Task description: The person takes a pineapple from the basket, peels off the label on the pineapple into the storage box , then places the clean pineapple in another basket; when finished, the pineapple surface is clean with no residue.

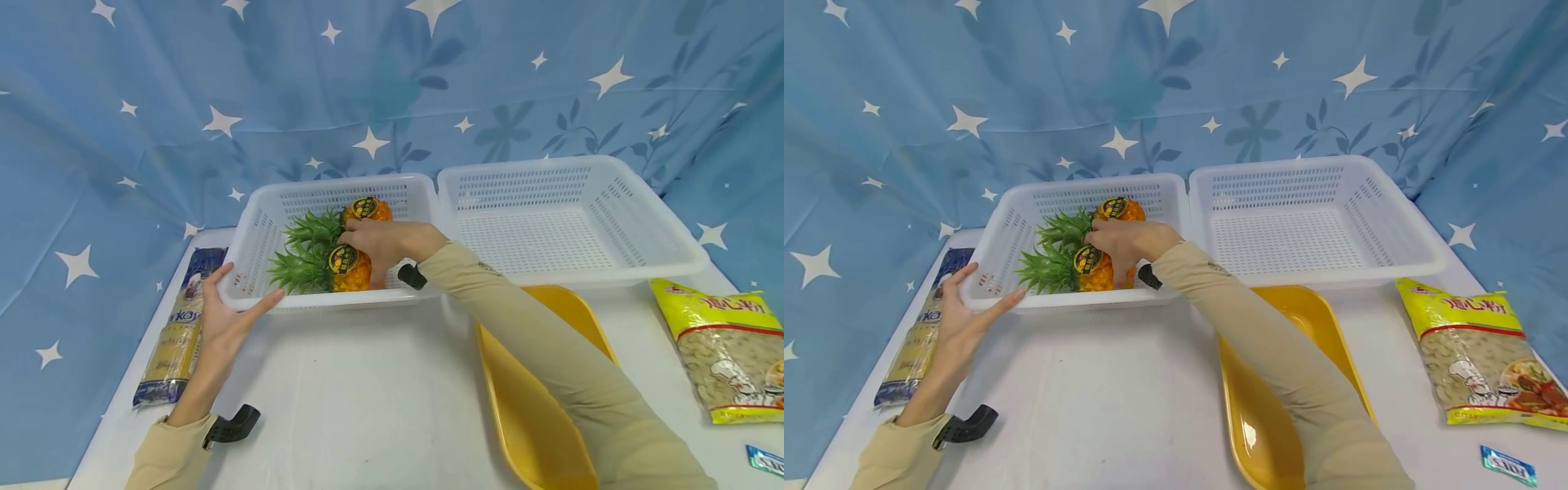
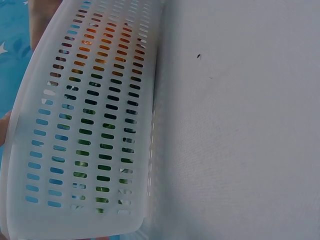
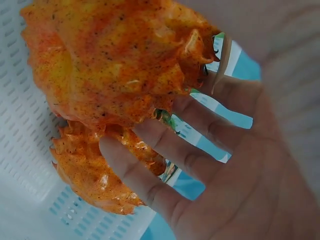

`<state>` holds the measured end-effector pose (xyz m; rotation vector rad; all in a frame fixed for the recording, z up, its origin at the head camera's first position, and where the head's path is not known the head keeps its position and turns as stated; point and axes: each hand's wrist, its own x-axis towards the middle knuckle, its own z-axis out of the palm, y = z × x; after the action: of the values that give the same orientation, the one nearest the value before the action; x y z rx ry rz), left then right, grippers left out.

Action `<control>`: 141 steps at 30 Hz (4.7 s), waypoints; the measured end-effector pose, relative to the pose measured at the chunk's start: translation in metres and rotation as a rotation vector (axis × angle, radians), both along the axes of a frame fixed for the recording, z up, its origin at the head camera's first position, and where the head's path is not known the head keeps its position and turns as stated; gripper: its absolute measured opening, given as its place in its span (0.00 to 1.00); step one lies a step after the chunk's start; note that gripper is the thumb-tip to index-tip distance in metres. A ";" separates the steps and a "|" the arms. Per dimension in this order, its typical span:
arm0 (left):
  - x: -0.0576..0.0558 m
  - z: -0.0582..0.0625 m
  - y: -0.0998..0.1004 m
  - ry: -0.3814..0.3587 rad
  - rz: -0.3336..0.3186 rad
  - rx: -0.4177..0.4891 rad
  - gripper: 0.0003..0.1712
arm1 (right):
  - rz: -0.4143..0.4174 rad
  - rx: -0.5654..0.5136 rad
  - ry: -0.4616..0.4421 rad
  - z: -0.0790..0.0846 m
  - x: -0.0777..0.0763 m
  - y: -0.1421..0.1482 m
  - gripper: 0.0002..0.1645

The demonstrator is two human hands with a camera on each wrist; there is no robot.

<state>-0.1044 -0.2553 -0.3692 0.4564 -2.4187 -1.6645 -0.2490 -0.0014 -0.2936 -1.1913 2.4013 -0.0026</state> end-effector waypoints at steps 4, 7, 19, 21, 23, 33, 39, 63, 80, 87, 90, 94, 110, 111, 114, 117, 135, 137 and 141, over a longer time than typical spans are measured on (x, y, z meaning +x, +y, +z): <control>0.000 0.000 0.000 0.006 0.000 0.002 0.61 | 0.010 0.009 0.016 -0.001 0.000 -0.003 0.59; 0.000 0.001 0.000 0.007 -0.002 -0.001 0.61 | 0.008 0.011 0.023 -0.002 0.000 -0.004 0.58; -0.001 0.000 -0.003 -0.008 0.003 -0.018 0.61 | 0.033 0.086 0.048 0.002 0.005 -0.014 0.56; -0.001 -0.001 -0.003 -0.013 0.004 -0.017 0.61 | 0.044 0.095 0.057 0.001 0.004 -0.014 0.55; -0.001 -0.002 -0.003 -0.007 0.005 -0.015 0.60 | 0.050 0.104 0.065 0.001 0.003 -0.015 0.57; 0.000 -0.002 -0.001 0.011 -0.005 -0.016 0.59 | 0.092 0.103 0.104 0.001 -0.001 -0.014 0.55; -0.001 0.000 -0.001 0.002 -0.005 -0.021 0.59 | 0.041 0.110 0.065 0.002 0.001 -0.010 0.59; -0.002 0.002 -0.001 0.018 -0.024 -0.010 0.59 | -0.032 0.125 -0.048 0.000 -0.001 -0.010 0.65; 0.000 0.002 -0.001 0.000 -0.014 0.003 0.60 | 0.082 0.085 0.126 0.010 0.003 -0.010 0.59; 0.000 0.002 -0.001 0.002 -0.007 0.007 0.60 | 0.078 0.037 0.088 0.019 0.004 -0.004 0.58; -0.001 0.002 -0.001 0.003 -0.008 0.004 0.60 | 0.080 0.018 0.073 0.021 0.001 0.000 0.58; -0.001 0.001 -0.001 0.006 -0.010 0.007 0.60 | 0.096 -0.019 0.078 0.025 0.000 0.006 0.59; -0.001 0.002 0.003 -0.004 -0.007 -0.011 0.59 | 0.081 -0.126 0.085 0.060 0.012 0.032 0.59; -0.001 0.002 0.003 -0.006 -0.007 -0.015 0.60 | 0.087 -0.138 0.096 0.063 0.014 0.034 0.59; 0.000 0.001 0.003 -0.013 -0.002 -0.035 0.60 | 0.108 -0.175 0.133 0.073 0.020 0.042 0.59; 0.001 0.001 0.003 -0.009 0.000 -0.040 0.60 | 0.117 -0.212 0.164 0.084 0.029 0.051 0.58; 0.005 0.000 -0.006 0.046 0.018 0.030 0.56 | 0.261 -0.410 0.136 0.071 0.118 0.095 0.59; 0.006 -0.001 -0.006 0.043 0.025 0.025 0.57 | 0.247 -0.393 0.099 0.061 0.123 0.097 0.60; 0.007 -0.001 -0.008 0.028 0.037 -0.032 0.59 | 0.229 -0.353 0.050 0.041 0.127 0.101 0.58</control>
<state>-0.0973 -0.2632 -0.3699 0.4673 -2.3981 -1.6045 -0.1224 0.0996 -0.2525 -1.6367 2.3556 -0.3412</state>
